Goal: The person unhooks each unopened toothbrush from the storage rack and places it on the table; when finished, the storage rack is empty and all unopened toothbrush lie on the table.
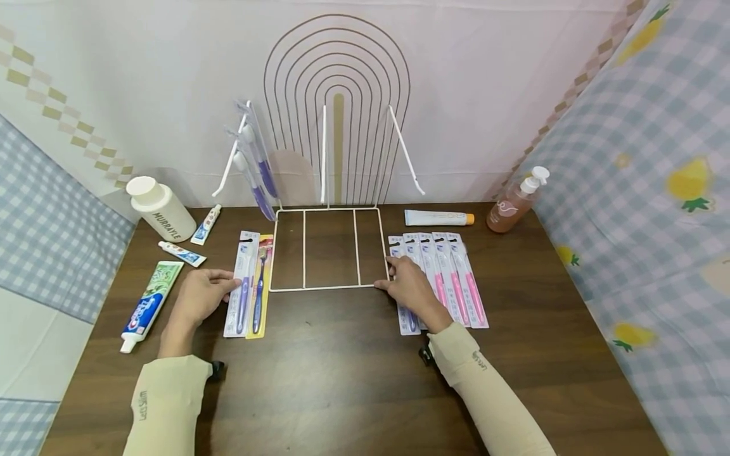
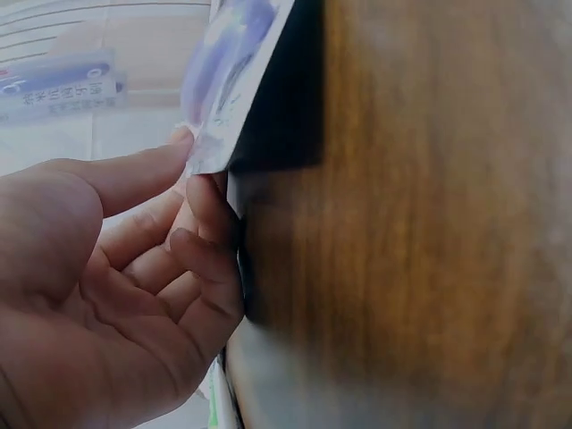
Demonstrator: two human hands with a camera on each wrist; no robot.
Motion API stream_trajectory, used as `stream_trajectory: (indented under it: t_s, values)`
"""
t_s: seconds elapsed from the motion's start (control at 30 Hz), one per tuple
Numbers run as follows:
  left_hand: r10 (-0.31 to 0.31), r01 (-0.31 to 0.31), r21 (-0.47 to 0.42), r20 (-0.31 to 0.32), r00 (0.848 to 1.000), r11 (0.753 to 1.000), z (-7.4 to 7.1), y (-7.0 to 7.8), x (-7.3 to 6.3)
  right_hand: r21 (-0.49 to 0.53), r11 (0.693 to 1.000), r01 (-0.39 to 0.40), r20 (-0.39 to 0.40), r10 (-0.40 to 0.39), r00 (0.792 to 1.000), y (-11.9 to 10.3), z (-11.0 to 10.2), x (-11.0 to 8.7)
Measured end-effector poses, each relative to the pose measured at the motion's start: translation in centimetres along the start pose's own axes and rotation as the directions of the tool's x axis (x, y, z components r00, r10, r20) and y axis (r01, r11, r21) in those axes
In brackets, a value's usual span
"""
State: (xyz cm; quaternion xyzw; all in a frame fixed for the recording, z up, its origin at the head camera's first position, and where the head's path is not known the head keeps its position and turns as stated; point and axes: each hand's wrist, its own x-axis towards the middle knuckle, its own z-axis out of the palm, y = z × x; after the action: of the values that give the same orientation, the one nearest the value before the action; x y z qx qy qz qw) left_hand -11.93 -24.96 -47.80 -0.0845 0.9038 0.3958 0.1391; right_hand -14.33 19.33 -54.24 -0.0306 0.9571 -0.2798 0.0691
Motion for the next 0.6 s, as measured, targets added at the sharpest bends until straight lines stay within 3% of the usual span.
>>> stream_trajectory:
  t_s: [0.17, 0.6]
  values:
    - [0.023, -0.022, 0.025, -0.011, 1.0, 0.999, 0.24, -0.15, -0.15, -0.005, 1.0, -0.008, 0.002, 0.008, 1.0, -0.36, -0.21, -0.28]
    - [0.015, -0.015, 0.043, 0.012, 1.0, 0.999, 0.06, 0.16, -0.83, -0.009, 1.0, -0.017, 0.012, 0.017, 1.0, -0.34, -0.26, -0.22]
